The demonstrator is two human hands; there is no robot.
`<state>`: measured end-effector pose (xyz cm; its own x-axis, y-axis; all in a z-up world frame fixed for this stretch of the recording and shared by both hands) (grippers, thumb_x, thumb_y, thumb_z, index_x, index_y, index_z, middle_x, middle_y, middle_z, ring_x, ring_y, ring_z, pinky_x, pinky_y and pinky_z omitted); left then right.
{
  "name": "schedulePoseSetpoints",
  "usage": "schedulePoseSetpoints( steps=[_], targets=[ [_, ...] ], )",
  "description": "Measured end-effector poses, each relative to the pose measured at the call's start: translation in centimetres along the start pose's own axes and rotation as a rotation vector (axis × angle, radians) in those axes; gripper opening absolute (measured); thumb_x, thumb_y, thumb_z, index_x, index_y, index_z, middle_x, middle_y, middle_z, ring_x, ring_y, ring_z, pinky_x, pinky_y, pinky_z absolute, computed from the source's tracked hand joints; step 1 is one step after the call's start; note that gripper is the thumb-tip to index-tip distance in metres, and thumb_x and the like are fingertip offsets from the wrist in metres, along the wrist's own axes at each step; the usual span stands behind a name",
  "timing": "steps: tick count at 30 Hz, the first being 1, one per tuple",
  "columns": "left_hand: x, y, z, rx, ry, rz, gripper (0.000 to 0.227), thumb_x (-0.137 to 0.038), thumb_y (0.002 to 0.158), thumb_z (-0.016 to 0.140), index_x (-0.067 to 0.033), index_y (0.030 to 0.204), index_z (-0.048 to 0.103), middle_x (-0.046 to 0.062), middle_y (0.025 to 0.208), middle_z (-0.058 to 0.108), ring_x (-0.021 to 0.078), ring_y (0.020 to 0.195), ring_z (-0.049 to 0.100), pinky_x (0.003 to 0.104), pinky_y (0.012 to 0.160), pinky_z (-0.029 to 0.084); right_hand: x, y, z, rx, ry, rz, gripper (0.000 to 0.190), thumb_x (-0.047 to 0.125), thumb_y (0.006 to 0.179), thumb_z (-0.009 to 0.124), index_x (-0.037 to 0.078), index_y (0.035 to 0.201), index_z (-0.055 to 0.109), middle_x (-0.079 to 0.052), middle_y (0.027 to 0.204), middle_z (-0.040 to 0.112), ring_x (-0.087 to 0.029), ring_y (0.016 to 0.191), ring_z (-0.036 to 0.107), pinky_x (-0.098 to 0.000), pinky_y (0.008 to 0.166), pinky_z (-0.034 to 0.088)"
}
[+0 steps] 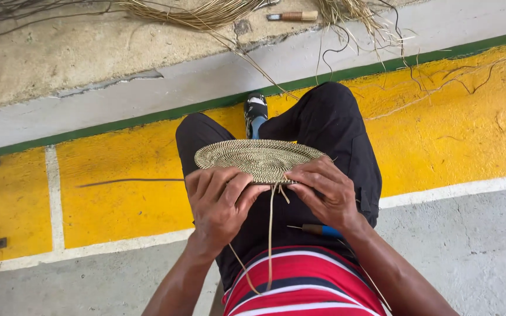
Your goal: The recorder is weaving a round basket or mat using natural fiber strips.
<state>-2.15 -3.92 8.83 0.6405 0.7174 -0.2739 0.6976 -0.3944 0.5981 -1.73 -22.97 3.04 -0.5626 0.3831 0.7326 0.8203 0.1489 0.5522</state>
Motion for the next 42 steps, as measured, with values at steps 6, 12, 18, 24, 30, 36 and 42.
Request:
schedulePoseSetpoints(
  steps=[6,12,18,24,30,36,42],
  targets=[
    [-0.1,-1.0,-0.7,-0.142,0.044,-0.072,0.039,-0.034,0.078,0.093,-0.0155,0.1,0.067,-0.004,0.093,0.064,0.0162,0.088,0.058,0.037,0.09,0.038,-0.1,0.2,0.4,0.002,0.094,0.042,0.023,0.008,0.087,0.08,0.007,0.11,0.076,-0.008,0.102,0.074,-0.02,0.097,0.071,-0.0342,0.082,0.058],
    [0.7,1.9,-0.4,-0.115,0.041,-0.061,0.033,-0.033,0.082,0.09,-0.0163,0.102,0.07,-0.005,0.098,0.063,0.0162,0.092,0.055,0.038,0.09,0.035,-1.4,1.9,-0.5,0.037,0.085,0.06,0.023,0.012,0.088,0.08,0.007,0.11,0.076,-0.009,0.103,0.076,-0.019,0.093,0.072,-0.0318,0.079,0.058],
    [1.4,7.0,2.6,0.121,0.058,0.104,0.022,-0.016,0.091,0.073,-0.019,0.113,0.076,-0.006,0.103,0.065,0.0158,0.101,0.057,0.04,0.093,0.033,-4.5,5.7,-1.2,0.138,0.093,0.196,0.017,0.013,0.094,0.075,0.006,0.109,0.076,-0.006,0.103,0.076,-0.016,0.096,0.072,-0.0297,0.082,0.058],
    [3.2,9.5,4.9,0.151,0.008,0.138,0.014,-0.023,0.099,0.072,-0.0126,0.108,0.075,-0.004,0.1,0.072,0.0162,0.098,0.056,0.038,0.093,0.034,-6.3,10.0,-0.4,0.17,0.21,0.347,0.027,0.011,0.101,0.07,0.006,0.127,0.064,-0.003,0.104,0.07,-0.008,0.094,0.065,-0.0257,0.083,0.056],
    [3.9,9.5,4.8,0.192,-0.101,0.066,0.013,-0.024,0.094,0.076,-0.0136,0.101,0.076,-0.005,0.091,0.075,0.0158,0.09,0.056,0.037,0.088,0.035,-4.4,11.3,-0.8,0.026,0.222,0.124,0.004,0.002,0.114,0.056,0.004,0.113,0.059,-0.003,0.104,0.061,-0.009,0.088,0.07,-0.0263,0.076,0.062],
    [4.5,9.0,6.8,0.137,-0.116,0.012,0.011,-0.024,0.096,0.074,-0.0147,0.101,0.075,-0.004,0.085,0.074,0.0152,0.084,0.057,0.038,0.086,0.035,-5.1,12.1,-6.9,-0.185,0.384,-0.011,0.005,0.009,0.111,0.051,0.005,0.11,0.052,-0.008,0.099,0.059,-0.018,0.086,0.069,-0.037,0.077,0.065],
    [6.3,11.4,10.1,0.162,-0.149,-0.125,0.01,-0.027,0.099,0.066,-0.0185,0.099,0.072,-0.007,0.078,0.072,0.0134,0.08,0.059,0.037,0.087,0.035,-17.2,15.1,-24.7,-0.514,0.489,0.113,0.029,0.021,0.124,0.057,0.002,0.105,0.066,-0.011,0.092,0.061,-0.022,0.083,0.068,-0.0423,0.083,0.065]
  ],
)
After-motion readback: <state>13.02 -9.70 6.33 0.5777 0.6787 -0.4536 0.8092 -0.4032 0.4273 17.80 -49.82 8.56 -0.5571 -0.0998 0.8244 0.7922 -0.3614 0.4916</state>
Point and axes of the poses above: each hand's wrist, its own y-axis towards the middle knuckle, its own z-axis out of the palm, x = y × z, the point moved 7 cm from there along y, towards the middle knuckle
